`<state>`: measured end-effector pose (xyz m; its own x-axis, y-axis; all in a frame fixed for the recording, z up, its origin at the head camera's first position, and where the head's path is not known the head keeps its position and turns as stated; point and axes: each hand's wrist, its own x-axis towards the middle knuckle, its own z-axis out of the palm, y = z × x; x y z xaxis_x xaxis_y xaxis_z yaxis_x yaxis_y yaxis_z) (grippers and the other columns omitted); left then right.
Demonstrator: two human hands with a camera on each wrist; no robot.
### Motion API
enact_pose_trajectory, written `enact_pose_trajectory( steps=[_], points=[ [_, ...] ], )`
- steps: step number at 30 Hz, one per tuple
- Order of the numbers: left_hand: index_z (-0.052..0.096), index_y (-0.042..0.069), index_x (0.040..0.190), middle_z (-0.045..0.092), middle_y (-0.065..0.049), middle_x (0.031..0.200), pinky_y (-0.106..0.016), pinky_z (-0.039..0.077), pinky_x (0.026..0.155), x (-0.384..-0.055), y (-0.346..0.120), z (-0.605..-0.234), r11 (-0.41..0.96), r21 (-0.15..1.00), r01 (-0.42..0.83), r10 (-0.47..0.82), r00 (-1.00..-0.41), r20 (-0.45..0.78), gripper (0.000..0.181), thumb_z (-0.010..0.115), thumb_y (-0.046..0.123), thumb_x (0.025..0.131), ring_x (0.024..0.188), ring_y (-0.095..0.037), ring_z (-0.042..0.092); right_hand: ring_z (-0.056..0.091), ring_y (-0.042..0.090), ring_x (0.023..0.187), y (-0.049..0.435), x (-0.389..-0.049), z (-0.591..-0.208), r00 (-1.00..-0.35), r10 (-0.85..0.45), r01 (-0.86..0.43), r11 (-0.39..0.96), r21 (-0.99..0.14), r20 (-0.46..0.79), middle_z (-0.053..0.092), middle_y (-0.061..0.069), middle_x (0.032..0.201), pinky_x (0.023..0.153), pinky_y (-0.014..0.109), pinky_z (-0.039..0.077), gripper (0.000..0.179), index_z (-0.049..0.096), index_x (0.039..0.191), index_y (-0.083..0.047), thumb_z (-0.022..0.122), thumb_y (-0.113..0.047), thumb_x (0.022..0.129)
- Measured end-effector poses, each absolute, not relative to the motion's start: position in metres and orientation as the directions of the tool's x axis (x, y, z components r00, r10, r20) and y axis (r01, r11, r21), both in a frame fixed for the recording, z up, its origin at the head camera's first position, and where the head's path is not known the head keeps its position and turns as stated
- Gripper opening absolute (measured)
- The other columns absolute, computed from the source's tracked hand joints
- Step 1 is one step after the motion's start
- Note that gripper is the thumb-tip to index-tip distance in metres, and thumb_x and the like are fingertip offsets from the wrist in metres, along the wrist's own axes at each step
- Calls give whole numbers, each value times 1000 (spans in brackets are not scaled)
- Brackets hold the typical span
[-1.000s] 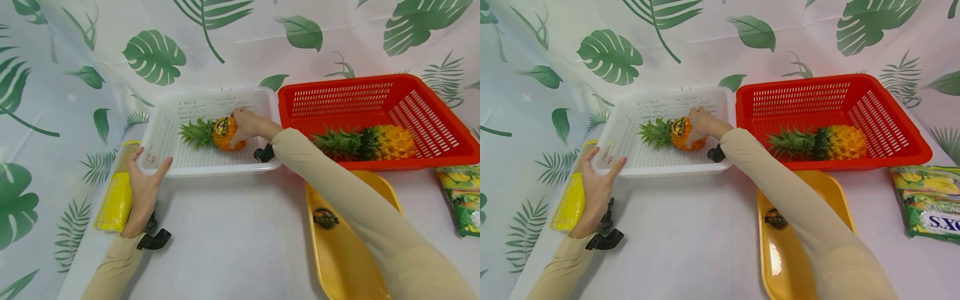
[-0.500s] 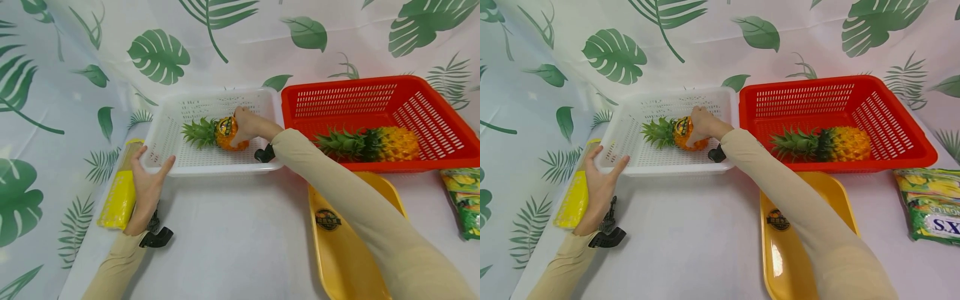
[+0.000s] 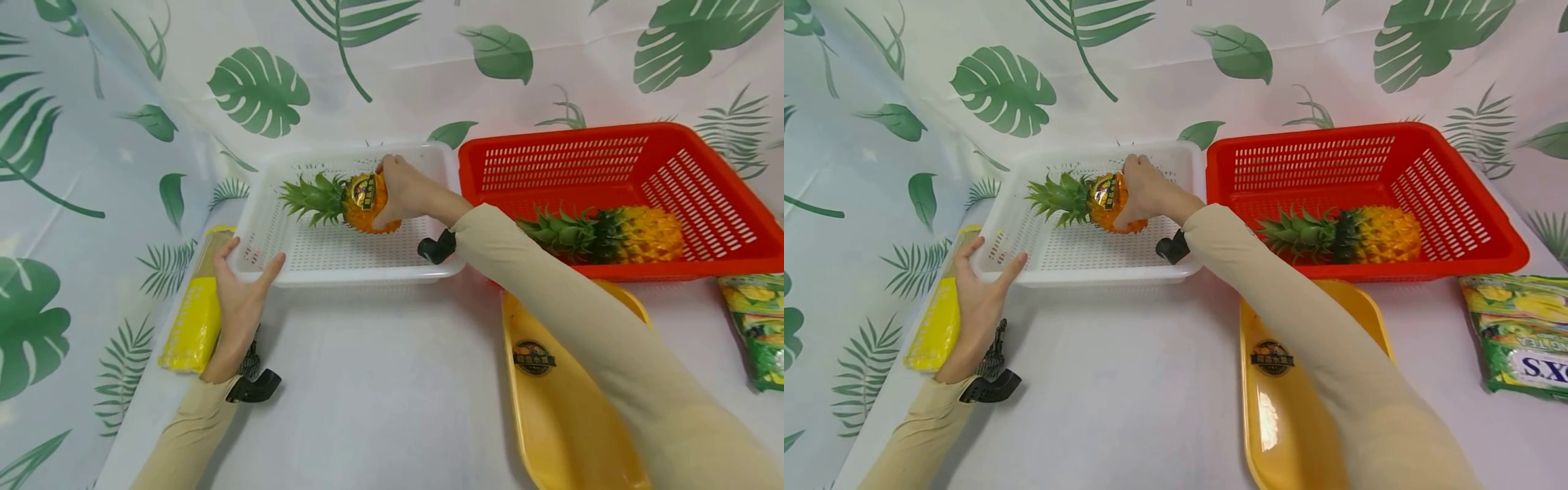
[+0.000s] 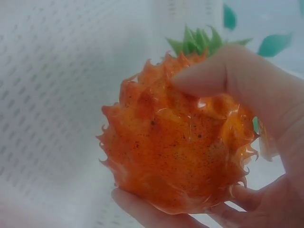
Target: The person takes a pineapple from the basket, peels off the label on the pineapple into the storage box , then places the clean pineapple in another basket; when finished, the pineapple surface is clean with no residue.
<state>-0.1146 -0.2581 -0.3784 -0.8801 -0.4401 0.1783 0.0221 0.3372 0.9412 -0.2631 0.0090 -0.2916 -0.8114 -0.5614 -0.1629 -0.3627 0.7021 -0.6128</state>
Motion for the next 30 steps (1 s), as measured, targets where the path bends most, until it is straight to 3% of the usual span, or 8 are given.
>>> enact_pose_trajectory(
  steps=[13,21,24,30],
  points=[
    [28,6,157,44,-16,148,-30,39,102,-113,-261,-375,327,945,-17,-442,-887,137,85,81,22,92,123,-23,48,46,29,132,37,-211,-252,-768,-636,-512,540,-668,74,43,17,144,103,41,55,93,33,149,2,91,-13,77],
    [29,6,157,34,-18,159,-41,34,114,-112,-257,-375,341,940,-29,-432,-892,130,87,81,27,91,134,-27,43,52,29,127,78,-168,-246,-745,-649,-551,468,-691,154,48,17,141,101,44,55,90,36,146,4,90,-8,76],
    [30,5,157,38,-19,157,-37,36,110,-112,-257,-375,349,937,-23,-439,-887,141,84,80,24,92,129,-27,45,53,28,124,92,-153,-246,-748,-647,-542,469,-697,146,50,15,139,98,44,57,88,37,145,2,91,-9,76],
    [31,7,155,50,-18,143,-24,44,91,-111,-254,-375,334,942,0,-445,-881,158,77,77,11,93,111,-15,52,56,26,120,112,-127,-249,-743,-655,-547,473,-690,139,53,11,136,91,41,60,86,40,143,-2,91,-6,74]
  ],
)
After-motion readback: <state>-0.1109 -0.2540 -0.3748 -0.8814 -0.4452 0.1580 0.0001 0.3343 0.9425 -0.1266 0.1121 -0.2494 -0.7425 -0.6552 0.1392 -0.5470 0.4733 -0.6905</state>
